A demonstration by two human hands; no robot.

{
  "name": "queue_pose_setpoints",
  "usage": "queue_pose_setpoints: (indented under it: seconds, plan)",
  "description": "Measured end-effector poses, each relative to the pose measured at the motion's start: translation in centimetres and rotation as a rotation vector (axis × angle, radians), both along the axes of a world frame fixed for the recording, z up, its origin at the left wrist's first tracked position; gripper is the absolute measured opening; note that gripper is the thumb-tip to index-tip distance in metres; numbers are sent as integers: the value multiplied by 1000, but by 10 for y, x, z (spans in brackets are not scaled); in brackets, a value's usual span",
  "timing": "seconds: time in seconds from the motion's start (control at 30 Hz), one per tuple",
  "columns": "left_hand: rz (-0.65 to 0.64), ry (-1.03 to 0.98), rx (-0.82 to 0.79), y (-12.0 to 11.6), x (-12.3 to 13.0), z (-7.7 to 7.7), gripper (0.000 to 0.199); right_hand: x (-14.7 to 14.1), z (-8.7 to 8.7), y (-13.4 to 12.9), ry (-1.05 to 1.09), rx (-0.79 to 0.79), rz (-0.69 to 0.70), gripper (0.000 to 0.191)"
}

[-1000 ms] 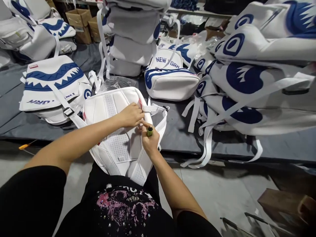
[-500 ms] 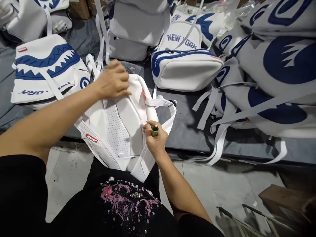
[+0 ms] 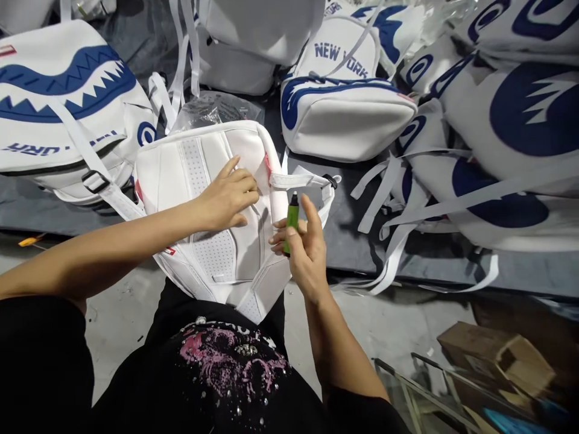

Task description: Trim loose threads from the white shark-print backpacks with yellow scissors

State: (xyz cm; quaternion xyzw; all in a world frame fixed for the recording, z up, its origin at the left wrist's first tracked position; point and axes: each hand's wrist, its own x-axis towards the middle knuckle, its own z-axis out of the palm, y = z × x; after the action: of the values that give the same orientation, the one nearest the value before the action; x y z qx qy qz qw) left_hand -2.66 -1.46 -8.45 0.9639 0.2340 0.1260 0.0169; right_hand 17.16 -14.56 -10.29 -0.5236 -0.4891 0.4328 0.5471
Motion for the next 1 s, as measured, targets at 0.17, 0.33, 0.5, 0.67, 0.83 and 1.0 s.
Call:
queue_pose_setpoints:
  seconds: [0.17, 0.33, 0.5, 0.67, 0.83, 1.0]
  plan:
    - [-53, -134, -187, 3, -4, 6, 19, 3, 10, -4, 169, -67, 116, 33]
    - [-29, -150, -126, -9, -4, 2, 11, 12, 12, -3, 293, -119, 200, 50]
    - [66, -206, -82, -26, -3, -13, 14, 8, 4, -4, 193, -138, 124, 46]
    - [44, -276, -84, -26, -3, -26, 20, -17, -4, 0, 4, 12, -182, 31]
    - [39, -312, -89, -24, -3, -33, 22, -30, -5, 11, -26, 103, -284, 32]
    - [49, -299, -25, -27, -1, -35, 12, -34, -12, 16, -124, 104, -264, 30]
